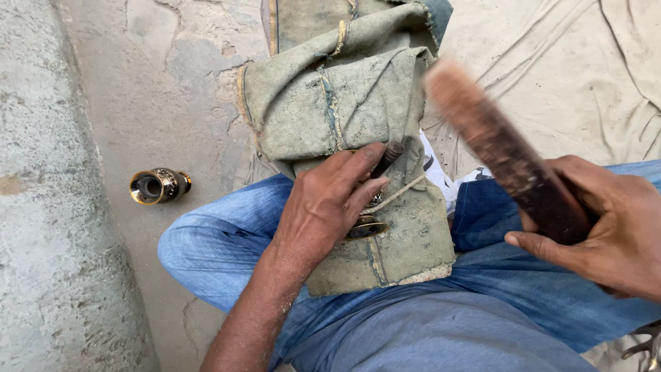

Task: The person sits cross-legged on the ground and repeatedly hammers a small brass-colored metal object with a wooden mallet. They hold the object steady with their left hand and strike it with the mallet in their right hand, occasionally rotating the object to work different sides.

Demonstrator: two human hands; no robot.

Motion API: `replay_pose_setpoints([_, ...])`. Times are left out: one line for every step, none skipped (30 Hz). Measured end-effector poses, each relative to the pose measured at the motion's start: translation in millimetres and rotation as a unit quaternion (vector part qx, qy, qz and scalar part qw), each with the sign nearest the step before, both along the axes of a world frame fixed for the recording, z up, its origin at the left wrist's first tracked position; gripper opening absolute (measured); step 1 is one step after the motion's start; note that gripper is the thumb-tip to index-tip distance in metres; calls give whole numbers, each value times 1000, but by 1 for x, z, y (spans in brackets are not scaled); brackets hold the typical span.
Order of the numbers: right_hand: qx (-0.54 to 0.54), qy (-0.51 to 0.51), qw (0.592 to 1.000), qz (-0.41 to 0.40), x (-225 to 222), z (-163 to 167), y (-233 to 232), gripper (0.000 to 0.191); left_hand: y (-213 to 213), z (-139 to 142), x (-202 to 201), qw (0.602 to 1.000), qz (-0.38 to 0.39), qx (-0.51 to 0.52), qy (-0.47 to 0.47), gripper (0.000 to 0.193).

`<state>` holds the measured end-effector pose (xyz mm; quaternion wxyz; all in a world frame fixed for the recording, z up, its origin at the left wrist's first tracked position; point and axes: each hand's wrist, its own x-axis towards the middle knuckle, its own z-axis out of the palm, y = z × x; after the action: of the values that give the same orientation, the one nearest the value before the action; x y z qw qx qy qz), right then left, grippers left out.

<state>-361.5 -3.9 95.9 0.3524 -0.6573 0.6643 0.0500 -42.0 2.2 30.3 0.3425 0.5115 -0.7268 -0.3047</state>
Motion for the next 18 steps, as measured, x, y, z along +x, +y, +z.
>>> replay_pose_setpoints([-11, 13, 1000, 11, 0, 0, -1, 64, 0, -1, 0, 1000, -1, 4, -2, 41])
replay_pose_setpoints([-23, 40, 999, 20, -1, 0, -1, 65, 1, -2, 1, 1000, -1, 9, -3, 41])
replay_pose_setpoints([-34, 57, 997, 37, -1, 0, -3, 66, 1, -3, 1, 1000, -5, 4, -8, 41])
replay_pose_setpoints([-44, 73, 995, 53, -1, 0, -4, 66, 1, -4, 2, 1000, -10, -2, -13, 41])
replay_pose_setpoints([-52, 79, 993, 76, -1, 1, -6, 65, 1, -4, 2, 1000, -14, -8, -18, 40])
replay_pose_setpoints([-63, 84, 989, 100, -1, 3, -7, 64, 0, -5, 2, 1000, -14, -4, -17, 41])
replay_pose_setpoints([-71, 69, 992, 79, 0, 5, -9, 62, -1, -5, 3, 1000, -14, 0, -16, 41])
replay_pose_setpoints([-75, 53, 994, 58, 2, 6, -10, 60, -1, -5, 3, 1000, -13, 6, -14, 41])
replay_pose_setpoints([-57, 83, 992, 71, 4, 8, -13, 58, -1, -5, 3, 1000, -15, 2, -8, 41])
replay_pose_setpoints([-39, 113, 989, 86, 6, 9, -13, 56, -2, -5, 4, 1000, -18, -2, -3, 40])
replay_pose_setpoints([0, 188, 973, 131, 7, 10, -17, 54, -2, -6, 4, 1000, -21, -5, 3, 40])
replay_pose_setpoints([3, 200, 971, 130, 8, 10, -17, 54, -3, -6, 4, 1000, -23, -2, 3, 41])
replay_pose_setpoints([5, 211, 969, 129, 9, 10, -19, 54, -4, -6, 5, 1000, -25, -1, 3, 42])
replay_pose_setpoints([-27, 159, 983, 85, 10, 8, -19, 55, -4, -6, 5, 1000, -26, -1, 2, 42])
replay_pose_setpoints([-29, 149, 986, 74, 9, 7, -20, 54, -5, -6, 6, 999, -30, 10, 1, 42])
replay_pose_setpoints([-30, 138, 988, 63, 8, 5, -19, 53, -5, -7, 7, 999, -35, 23, 1, 42])
replay_pose_setpoints([-8, 169, 982, 82, 6, 4, -19, 50, -5, -7, 8, 999, -42, 34, 1, 43])
replay_pose_setpoints([-8, 160, 983, 86, 4, 2, -17, 49, -6, -7, 8, 999, -42, 32, -2, 43])
